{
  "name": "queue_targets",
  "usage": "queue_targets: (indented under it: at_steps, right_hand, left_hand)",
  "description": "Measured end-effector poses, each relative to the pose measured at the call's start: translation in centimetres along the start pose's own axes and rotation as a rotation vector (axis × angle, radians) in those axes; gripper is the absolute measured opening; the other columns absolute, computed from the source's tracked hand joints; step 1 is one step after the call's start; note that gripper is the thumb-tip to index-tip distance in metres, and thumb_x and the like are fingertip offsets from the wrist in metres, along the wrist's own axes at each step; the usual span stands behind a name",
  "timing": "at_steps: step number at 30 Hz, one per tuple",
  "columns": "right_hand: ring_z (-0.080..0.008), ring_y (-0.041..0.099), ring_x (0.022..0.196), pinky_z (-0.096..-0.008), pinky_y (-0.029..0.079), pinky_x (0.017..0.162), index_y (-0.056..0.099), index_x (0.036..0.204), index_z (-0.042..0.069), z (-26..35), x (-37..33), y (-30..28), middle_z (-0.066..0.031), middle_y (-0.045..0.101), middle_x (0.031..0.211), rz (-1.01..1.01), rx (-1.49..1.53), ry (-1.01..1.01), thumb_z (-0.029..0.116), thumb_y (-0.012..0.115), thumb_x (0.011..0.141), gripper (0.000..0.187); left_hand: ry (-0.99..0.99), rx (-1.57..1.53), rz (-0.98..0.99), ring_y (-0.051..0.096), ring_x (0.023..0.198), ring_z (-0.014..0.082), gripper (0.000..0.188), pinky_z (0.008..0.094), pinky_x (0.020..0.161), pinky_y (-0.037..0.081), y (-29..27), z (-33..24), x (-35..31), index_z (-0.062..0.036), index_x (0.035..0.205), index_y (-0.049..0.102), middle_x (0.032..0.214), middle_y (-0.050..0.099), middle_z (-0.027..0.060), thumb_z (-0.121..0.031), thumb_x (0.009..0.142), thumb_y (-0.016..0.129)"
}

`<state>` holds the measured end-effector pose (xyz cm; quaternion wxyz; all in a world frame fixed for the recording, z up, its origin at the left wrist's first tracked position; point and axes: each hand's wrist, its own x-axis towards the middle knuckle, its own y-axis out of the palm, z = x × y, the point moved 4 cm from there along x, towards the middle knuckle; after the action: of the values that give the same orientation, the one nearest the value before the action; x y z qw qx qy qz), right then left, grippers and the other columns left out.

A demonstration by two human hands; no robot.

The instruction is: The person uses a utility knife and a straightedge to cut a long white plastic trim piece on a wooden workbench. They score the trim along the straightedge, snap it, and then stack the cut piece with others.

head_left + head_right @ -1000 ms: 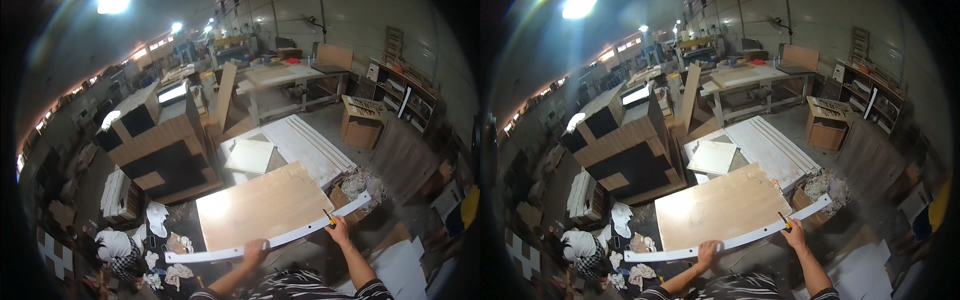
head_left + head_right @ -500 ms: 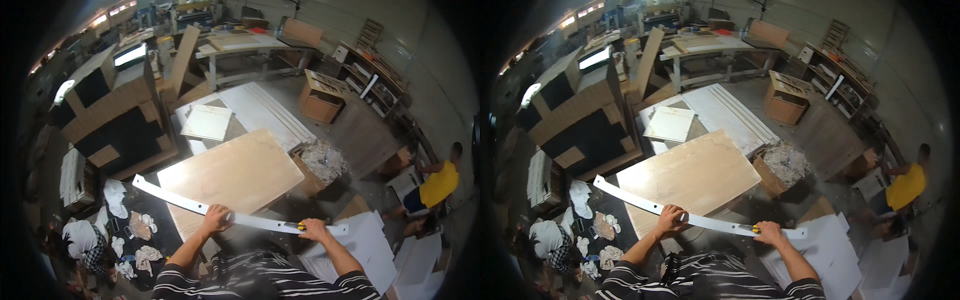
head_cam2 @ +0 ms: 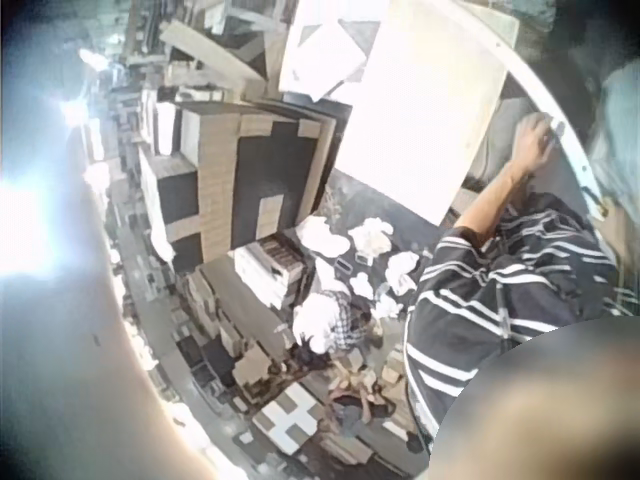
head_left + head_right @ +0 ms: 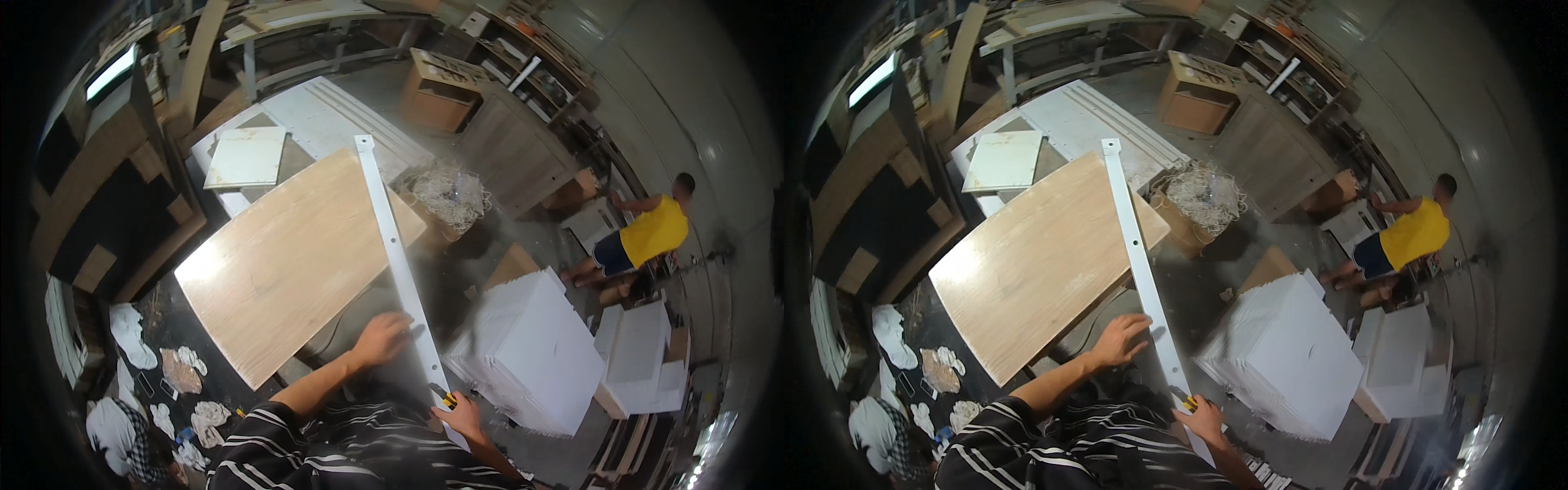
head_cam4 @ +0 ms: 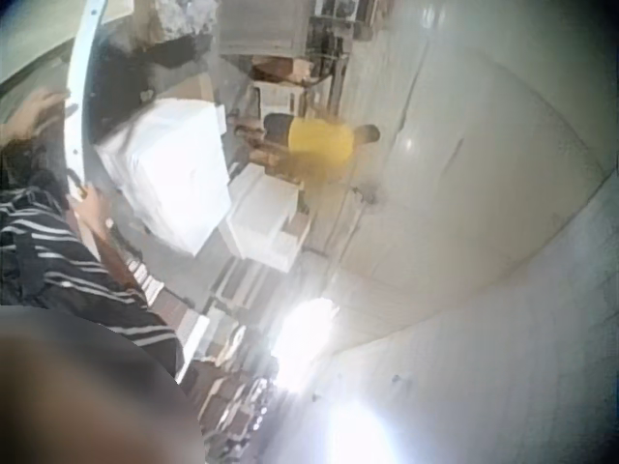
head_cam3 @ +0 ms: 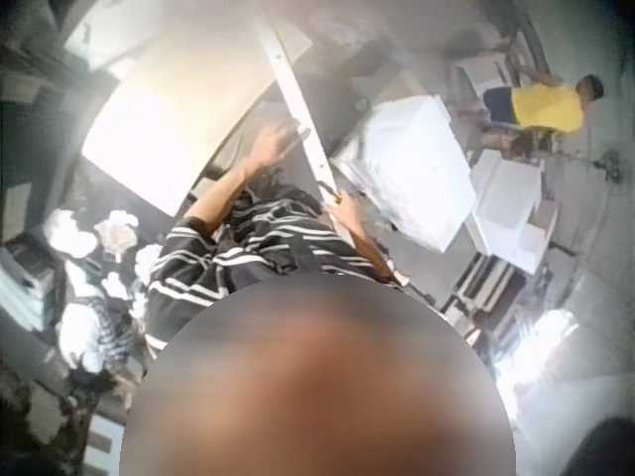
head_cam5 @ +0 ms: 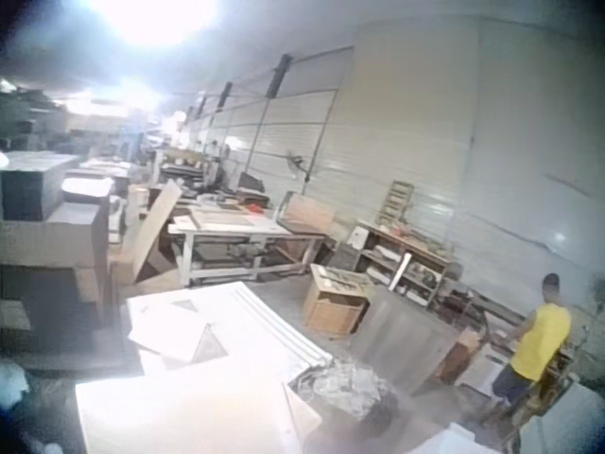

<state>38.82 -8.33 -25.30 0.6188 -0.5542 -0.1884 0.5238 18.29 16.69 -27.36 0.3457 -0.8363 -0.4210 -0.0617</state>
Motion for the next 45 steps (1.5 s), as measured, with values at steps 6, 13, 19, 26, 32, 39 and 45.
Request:
queue_targets:
  at_steps: [6,13,19,26,32,39,45]
  right_hand:
    - [-0.0438,0.069,0.089,-0.0505,0.054,0.077,0.061,0.104,0.005,0.2,2.5,0.7,-0.0228,0.072,0.093,-0.098,0.039,-0.064,0.052,0.085,0.07,0.062]
    - [-0.0439,0.068,0.088,-0.0513,0.053,0.075,0.059,0.1,0.006,3.1,9.3,-0.1,-0.0203,0.071,0.089,-0.087,0.124,-0.171,0.053,0.085,0.069,0.062]
    - [-0.0459,0.068,0.089,-0.0519,0.053,0.075,0.059,0.094,0.004,10.6,17.3,-0.5,-0.0228,0.071,0.09,-0.072,0.183,-0.269,0.055,0.087,0.069,0.063]
    - [-0.0387,0.069,0.078,-0.0455,0.053,0.071,0.064,0.089,0.002,19.3,23.5,-1.2,-0.0192,0.07,0.08,0.009,0.379,-0.427,0.048,0.084,0.078,0.051]
    - [-0.0185,0.061,0.065,-0.0352,0.049,0.062,0.068,0.097,0.001,17.3,23.0,-0.4,-0.0095,0.067,0.074,0.015,0.711,-0.33,0.03,0.08,0.087,0.033]
    - [-0.0162,0.064,0.064,-0.0313,0.051,0.054,0.059,0.108,0.003,5.0,16.7,1.8,-0.007,0.064,0.08,0.342,1.236,0.057,0.01,0.073,0.091,0.023]
    - [-0.0231,0.069,0.07,-0.037,0.058,0.057,0.054,0.114,0.005,0.0,10.7,2.0,-0.0112,0.067,0.089,0.337,1.294,0.293,0.01,0.073,0.094,0.028]
  left_hand:
    - [-0.121,-0.044,0.205,0.061,0.116,0.0371,0.043,0.0454,0.1,0.049,2.3,-1.5,-2.8,-0.0098,0.13,0.065,0.123,0.067,0.0168,-0.022,0.09,0.073]
    - [-0.334,-0.046,0.144,0.064,0.111,0.0393,0.041,0.044,0.097,0.052,2.7,-0.5,-6.4,-0.0067,0.127,0.067,0.12,0.069,0.0177,-0.025,0.091,0.073]
    - [-0.609,-0.186,0.072,0.071,0.105,0.0313,0.057,0.0407,0.09,0.056,3.8,0.5,-9.6,0.0011,0.135,0.059,0.126,0.069,0.0197,-0.033,0.093,0.075]
    - [-0.984,-0.582,-0.044,0.067,0.107,0.0304,0.068,0.0393,0.091,0.053,6.3,0.4,-9.3,0.0052,0.137,0.057,0.122,0.068,0.0239,-0.041,0.091,0.076]
    - [-1.166,-0.472,-0.246,0.071,0.101,0.0338,0.052,0.0426,0.09,0.054,7.1,1.8,-9.6,0.0063,0.118,0.067,0.107,0.072,0.0248,-0.03,0.084,0.08]
    - [-1.163,-0.779,-0.716,0.061,0.074,0.0097,0.028,0.0273,0.061,0.047,1.6,3.7,-8.0,-0.0025,0.109,0.069,0.089,0.069,0.0021,-0.024,0.094,0.077]
    - [-1.05,-0.568,-0.442,0.06,0.069,0.0116,0.038,0.0315,0.061,0.049,0.5,4.0,-11.3,0.0014,0.105,0.068,0.08,0.067,0.0039,-0.036,0.101,0.066]
